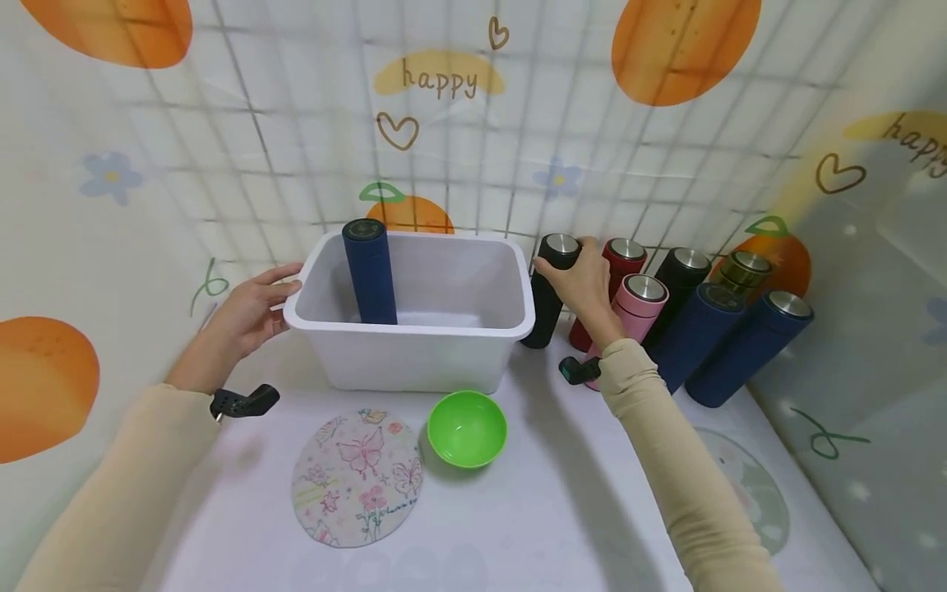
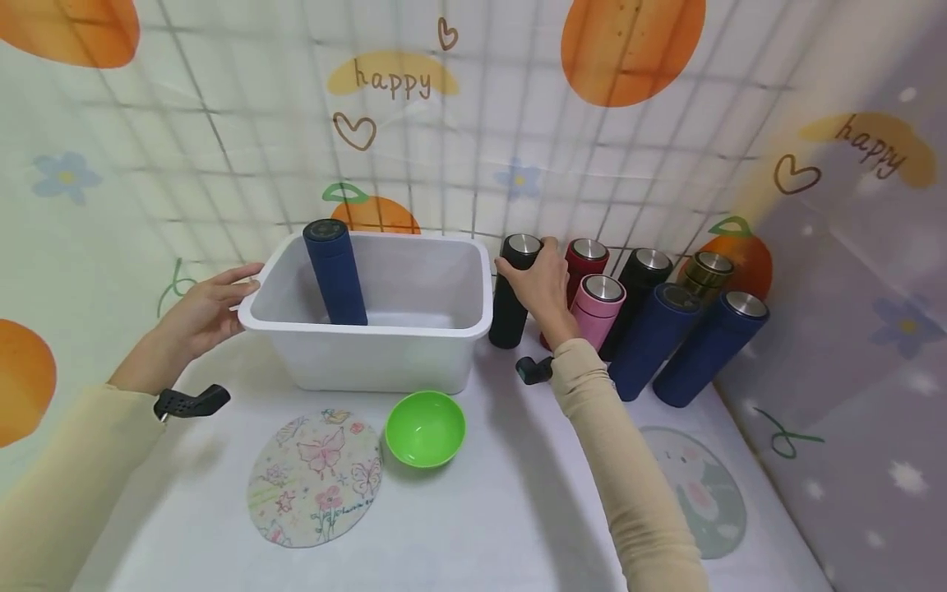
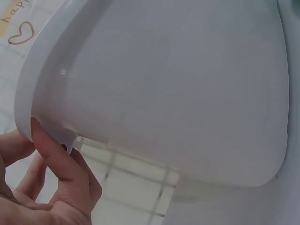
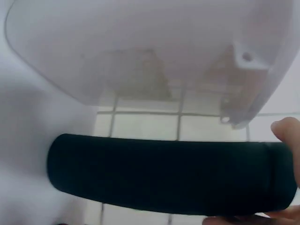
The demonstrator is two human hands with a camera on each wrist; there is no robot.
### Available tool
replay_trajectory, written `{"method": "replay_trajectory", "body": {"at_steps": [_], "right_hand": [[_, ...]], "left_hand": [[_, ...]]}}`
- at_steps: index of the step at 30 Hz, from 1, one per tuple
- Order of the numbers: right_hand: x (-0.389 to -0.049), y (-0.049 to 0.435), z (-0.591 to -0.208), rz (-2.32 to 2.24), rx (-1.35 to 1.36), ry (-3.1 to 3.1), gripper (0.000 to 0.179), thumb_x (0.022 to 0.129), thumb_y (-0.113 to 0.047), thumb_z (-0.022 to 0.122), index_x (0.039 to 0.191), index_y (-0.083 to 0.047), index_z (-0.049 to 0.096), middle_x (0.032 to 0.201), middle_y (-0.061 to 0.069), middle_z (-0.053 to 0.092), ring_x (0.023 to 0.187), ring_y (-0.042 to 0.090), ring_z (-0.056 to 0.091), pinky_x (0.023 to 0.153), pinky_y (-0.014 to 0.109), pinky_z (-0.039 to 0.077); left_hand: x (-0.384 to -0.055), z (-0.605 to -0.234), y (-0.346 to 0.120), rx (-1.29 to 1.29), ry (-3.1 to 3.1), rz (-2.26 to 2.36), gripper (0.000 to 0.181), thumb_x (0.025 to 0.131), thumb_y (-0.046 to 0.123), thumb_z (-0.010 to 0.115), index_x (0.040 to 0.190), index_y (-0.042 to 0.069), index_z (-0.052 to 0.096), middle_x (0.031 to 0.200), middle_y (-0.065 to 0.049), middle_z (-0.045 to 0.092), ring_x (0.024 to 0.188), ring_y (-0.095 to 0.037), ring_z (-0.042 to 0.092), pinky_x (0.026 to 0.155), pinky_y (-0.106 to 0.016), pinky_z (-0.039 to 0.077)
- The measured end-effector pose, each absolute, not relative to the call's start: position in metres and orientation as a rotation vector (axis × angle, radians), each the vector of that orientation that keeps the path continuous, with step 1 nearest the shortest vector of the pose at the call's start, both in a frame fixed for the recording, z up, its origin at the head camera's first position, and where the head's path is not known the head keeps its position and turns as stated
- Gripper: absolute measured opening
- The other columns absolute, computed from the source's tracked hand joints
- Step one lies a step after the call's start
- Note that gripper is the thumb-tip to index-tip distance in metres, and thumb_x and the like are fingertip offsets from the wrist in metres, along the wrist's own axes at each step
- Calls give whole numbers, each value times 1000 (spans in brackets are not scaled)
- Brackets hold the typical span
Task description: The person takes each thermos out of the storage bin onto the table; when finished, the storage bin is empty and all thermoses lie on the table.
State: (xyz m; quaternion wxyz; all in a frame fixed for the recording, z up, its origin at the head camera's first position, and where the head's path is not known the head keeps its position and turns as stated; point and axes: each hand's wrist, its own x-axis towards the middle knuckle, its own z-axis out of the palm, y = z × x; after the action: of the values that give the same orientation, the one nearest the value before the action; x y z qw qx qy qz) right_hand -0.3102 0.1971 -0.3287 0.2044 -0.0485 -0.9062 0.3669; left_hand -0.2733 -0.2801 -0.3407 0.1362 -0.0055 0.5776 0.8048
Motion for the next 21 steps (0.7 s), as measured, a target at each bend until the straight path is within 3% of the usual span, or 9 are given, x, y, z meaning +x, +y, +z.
{"method": "replay_trajectory", "body": {"at_steps": [6,21], "right_hand": [[-308,194,-313,990,-98,-2495,89,81,-47,78,145,1,39,137,23,53,125,35,51,101,49,44],[-299,177,-274,1041,74,-2391,78,83,-45,78,137,2,49,137,21,56,125,34,55,100,47,47]], "left_hand": [[-273,-343,-277,-30,1684,2332,65,98,12,65,155,11,32,121,-2,58,91,-15,67,71,-26,58],[-273,-342,-277,0,1649,2353,62,100,9,62,154,9,32,121,-4,58,89,-16,68,69,-27,58]]}}
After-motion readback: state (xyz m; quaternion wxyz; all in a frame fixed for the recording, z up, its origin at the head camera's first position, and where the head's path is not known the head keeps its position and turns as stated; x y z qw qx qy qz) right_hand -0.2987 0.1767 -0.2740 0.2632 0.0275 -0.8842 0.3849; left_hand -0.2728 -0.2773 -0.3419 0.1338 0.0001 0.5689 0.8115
